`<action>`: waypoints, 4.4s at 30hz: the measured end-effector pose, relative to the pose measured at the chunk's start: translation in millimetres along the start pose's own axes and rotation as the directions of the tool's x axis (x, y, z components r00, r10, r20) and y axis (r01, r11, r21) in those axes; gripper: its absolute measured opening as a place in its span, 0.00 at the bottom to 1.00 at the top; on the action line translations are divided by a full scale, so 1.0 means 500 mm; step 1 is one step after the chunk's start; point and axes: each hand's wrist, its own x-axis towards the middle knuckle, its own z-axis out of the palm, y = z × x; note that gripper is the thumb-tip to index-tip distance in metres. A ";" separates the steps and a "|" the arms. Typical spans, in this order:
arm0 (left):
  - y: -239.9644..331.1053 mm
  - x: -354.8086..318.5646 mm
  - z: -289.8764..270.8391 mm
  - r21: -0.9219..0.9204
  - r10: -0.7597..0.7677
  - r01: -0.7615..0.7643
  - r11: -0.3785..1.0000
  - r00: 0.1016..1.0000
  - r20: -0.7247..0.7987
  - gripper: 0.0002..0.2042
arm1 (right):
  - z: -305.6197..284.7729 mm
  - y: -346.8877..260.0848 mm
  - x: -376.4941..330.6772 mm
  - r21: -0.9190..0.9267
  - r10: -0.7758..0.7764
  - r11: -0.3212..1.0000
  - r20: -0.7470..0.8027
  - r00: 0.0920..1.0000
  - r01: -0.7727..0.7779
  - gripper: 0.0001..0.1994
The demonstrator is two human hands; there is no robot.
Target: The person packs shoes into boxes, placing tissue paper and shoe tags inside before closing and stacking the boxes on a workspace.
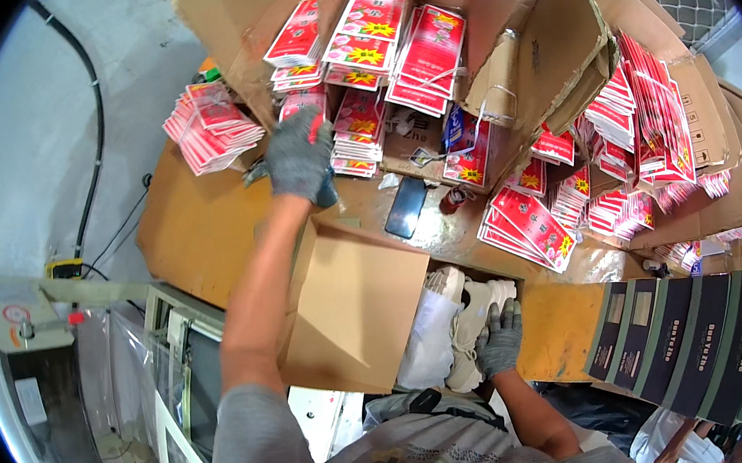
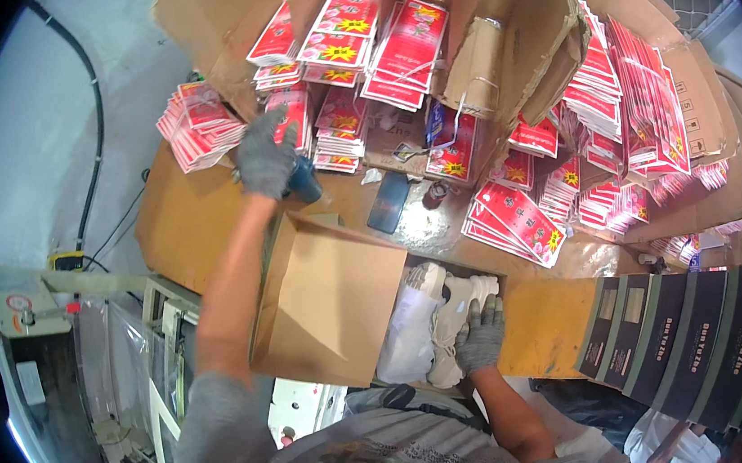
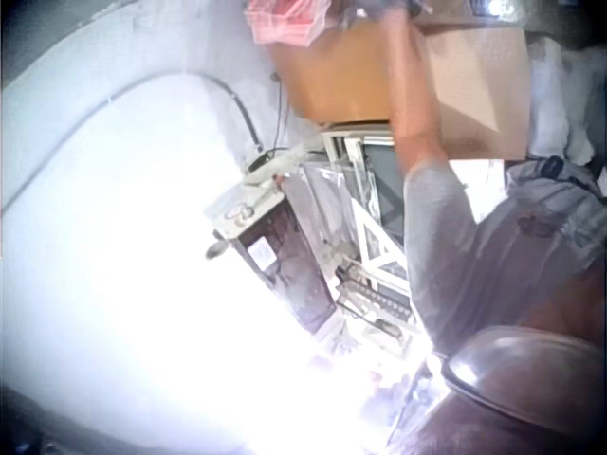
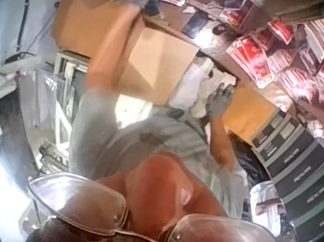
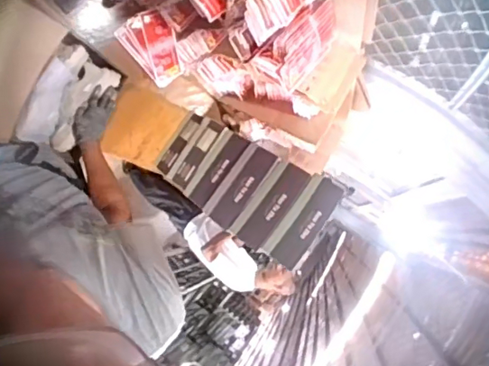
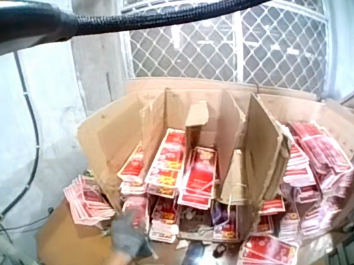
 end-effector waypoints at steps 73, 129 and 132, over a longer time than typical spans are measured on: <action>0.350 -0.992 -0.189 -0.358 -0.539 0.658 0.663 0.751 0.381 0.19 | 0.081 0.113 -0.056 0.761 0.297 0.509 0.283 0.912 -0.403 0.58; 0.239 -0.715 0.169 0.278 -0.403 0.787 0.551 -0.041 0.914 0.20 | 0.053 0.182 -0.223 0.598 0.625 0.556 0.156 0.765 -0.577 0.29; 0.300 -0.769 0.155 0.215 -0.400 0.959 0.182 -0.127 0.908 0.18 | 0.070 0.179 -0.229 0.600 0.635 0.566 0.121 0.763 -0.565 0.30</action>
